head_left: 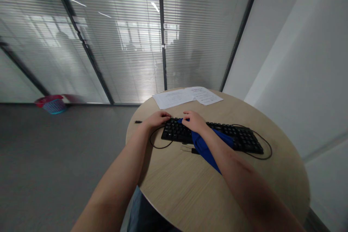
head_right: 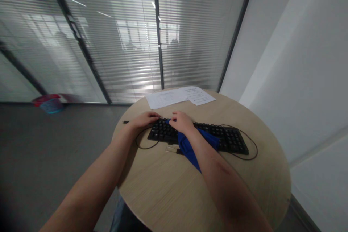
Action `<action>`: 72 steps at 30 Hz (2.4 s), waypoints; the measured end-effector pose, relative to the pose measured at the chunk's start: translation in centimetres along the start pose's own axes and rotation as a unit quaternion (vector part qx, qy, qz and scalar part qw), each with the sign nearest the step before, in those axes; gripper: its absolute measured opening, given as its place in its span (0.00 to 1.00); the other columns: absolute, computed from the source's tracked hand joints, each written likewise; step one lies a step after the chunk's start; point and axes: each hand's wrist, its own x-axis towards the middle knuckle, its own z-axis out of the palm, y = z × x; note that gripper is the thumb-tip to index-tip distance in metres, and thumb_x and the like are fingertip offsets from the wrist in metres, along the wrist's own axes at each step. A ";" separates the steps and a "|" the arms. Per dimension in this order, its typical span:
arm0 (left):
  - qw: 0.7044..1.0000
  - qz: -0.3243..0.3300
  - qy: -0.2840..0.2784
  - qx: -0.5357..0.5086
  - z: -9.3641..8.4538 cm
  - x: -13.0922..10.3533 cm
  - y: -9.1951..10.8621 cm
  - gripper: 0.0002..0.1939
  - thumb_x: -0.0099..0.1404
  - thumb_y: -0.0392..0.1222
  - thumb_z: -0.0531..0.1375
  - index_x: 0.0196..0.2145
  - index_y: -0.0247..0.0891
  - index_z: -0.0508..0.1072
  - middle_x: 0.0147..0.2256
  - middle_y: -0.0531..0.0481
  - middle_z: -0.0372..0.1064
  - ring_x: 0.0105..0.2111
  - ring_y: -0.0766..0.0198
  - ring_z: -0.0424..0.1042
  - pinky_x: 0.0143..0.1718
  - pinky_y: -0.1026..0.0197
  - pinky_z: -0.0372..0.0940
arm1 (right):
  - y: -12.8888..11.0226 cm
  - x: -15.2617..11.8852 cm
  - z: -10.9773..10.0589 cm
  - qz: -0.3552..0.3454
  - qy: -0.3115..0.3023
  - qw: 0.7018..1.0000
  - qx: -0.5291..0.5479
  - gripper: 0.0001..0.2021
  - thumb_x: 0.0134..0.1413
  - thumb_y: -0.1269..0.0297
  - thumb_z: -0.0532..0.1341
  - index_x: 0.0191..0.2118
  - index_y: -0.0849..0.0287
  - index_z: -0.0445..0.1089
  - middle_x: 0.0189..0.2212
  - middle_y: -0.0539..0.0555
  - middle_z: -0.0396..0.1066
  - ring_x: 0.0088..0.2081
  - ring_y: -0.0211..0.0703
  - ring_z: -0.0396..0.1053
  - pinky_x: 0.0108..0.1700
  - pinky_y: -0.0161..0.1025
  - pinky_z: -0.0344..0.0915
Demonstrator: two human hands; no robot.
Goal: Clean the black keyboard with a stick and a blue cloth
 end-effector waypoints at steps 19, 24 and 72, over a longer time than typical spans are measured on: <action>1.000 0.001 -0.002 -0.004 0.0 -0.1 0.1 0.21 0.58 0.51 0.59 0.42 0.35 0.80 0.42 0.44 0.80 0.44 0.53 0.75 0.49 0.55 0.67 | -0.5 -0.4 -0.3 0.019 0.035 0.999 -0.016 0.13 0.51 0.64 0.63 0.18 0.56 0.72 0.48 0.54 0.77 0.46 0.48 0.75 0.51 0.41 0.67; 1.000 -0.001 0.002 -0.001 0.0 -0.1 0.3 0.21 0.57 0.50 0.60 0.42 0.35 0.80 0.42 0.44 0.80 0.43 0.52 0.75 0.49 0.54 0.67 | -0.3 -0.3 -0.4 -0.002 0.001 1.000 0.011 0.13 0.50 0.66 0.63 0.17 0.56 0.71 0.47 0.54 0.78 0.45 0.47 0.76 0.50 0.40 0.67; 1.000 0.005 -0.011 0.003 -0.1 0.1 0.1 0.22 0.58 0.51 0.59 0.43 0.33 0.79 0.42 0.43 0.79 0.44 0.52 0.75 0.49 0.54 0.67 | 0.3 0.1 0.0 -0.004 0.025 1.000 -0.017 0.10 0.49 0.65 0.64 0.20 0.56 0.75 0.52 0.54 0.76 0.51 0.51 0.71 0.56 0.44 0.63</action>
